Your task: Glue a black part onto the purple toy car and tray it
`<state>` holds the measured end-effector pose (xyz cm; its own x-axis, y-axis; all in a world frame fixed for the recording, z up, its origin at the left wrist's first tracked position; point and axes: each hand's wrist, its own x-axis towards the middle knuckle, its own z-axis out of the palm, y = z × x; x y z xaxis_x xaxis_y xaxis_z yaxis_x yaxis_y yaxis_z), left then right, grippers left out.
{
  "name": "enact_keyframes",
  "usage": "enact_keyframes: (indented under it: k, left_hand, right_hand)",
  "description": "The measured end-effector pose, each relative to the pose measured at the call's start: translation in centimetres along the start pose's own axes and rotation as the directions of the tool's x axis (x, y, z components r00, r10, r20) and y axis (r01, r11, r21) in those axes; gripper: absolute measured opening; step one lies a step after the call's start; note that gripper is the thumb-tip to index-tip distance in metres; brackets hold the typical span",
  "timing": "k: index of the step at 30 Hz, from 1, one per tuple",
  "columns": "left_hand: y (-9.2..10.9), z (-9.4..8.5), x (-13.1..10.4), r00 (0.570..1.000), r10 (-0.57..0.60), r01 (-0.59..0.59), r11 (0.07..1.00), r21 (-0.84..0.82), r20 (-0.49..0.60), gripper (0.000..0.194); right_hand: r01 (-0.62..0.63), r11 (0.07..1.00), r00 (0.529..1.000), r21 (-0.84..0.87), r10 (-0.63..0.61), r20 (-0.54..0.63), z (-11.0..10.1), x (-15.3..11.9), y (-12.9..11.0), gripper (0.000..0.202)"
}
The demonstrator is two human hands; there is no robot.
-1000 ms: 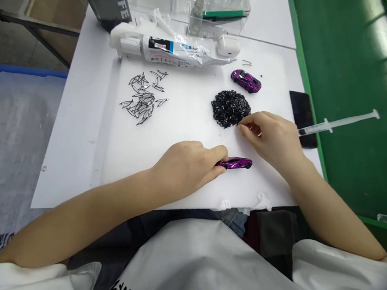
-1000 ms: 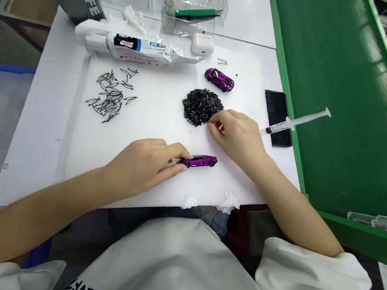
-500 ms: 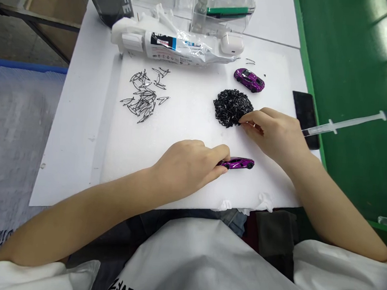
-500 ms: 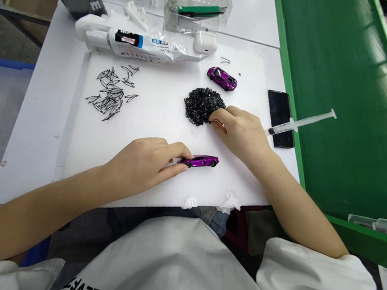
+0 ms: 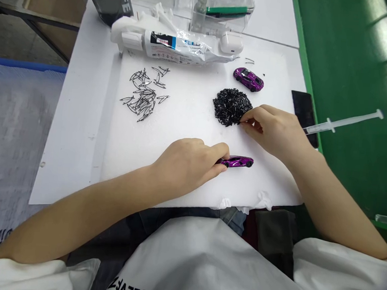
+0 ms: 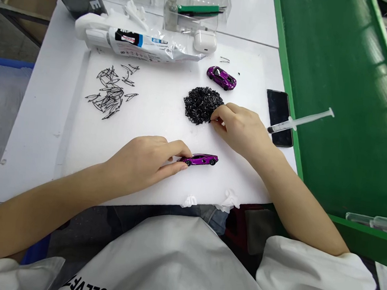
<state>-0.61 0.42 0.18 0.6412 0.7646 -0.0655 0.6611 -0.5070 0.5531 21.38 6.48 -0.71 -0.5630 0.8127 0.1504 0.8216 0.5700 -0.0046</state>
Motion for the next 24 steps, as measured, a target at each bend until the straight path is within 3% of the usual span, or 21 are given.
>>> enact_keyframes:
  k: [8,12,16,19,24]
  left_hand:
    - [0.0,0.1,0.0,1.000,0.012,-0.012,1.000,0.002,-0.007,0.018]
    - [0.0,0.0,0.0,1.000,0.007,-0.007,1.000,0.004,-0.007,0.019]
    - [0.0,0.0,0.0,1.000,-0.004,0.004,1.000,0.006,-0.018,0.020]
    - [0.0,0.3,0.0,0.999,-0.016,0.017,0.999,0.029,-0.038,0.021]
    - [0.0,0.6,-0.1,0.997,0.001,0.003,0.998,0.058,-0.075,0.021]
  right_hand:
    - [0.062,0.991,0.998,0.119,-0.061,-0.014,0.2,-0.5,0.6,0.018]
    - [0.037,0.985,0.999,0.168,-0.032,-0.032,0.5,-0.3,0.9,0.016]
    - [0.012,0.984,0.992,0.175,0.010,-0.124,-0.2,-0.8,-0.5,0.011]
    - [0.074,0.976,0.965,0.207,-0.019,-0.260,-1.3,-2.3,-2.9,0.006]
    - [0.299,0.951,0.868,0.080,-0.236,-0.437,-1.5,-4.5,-5.4,0.018]
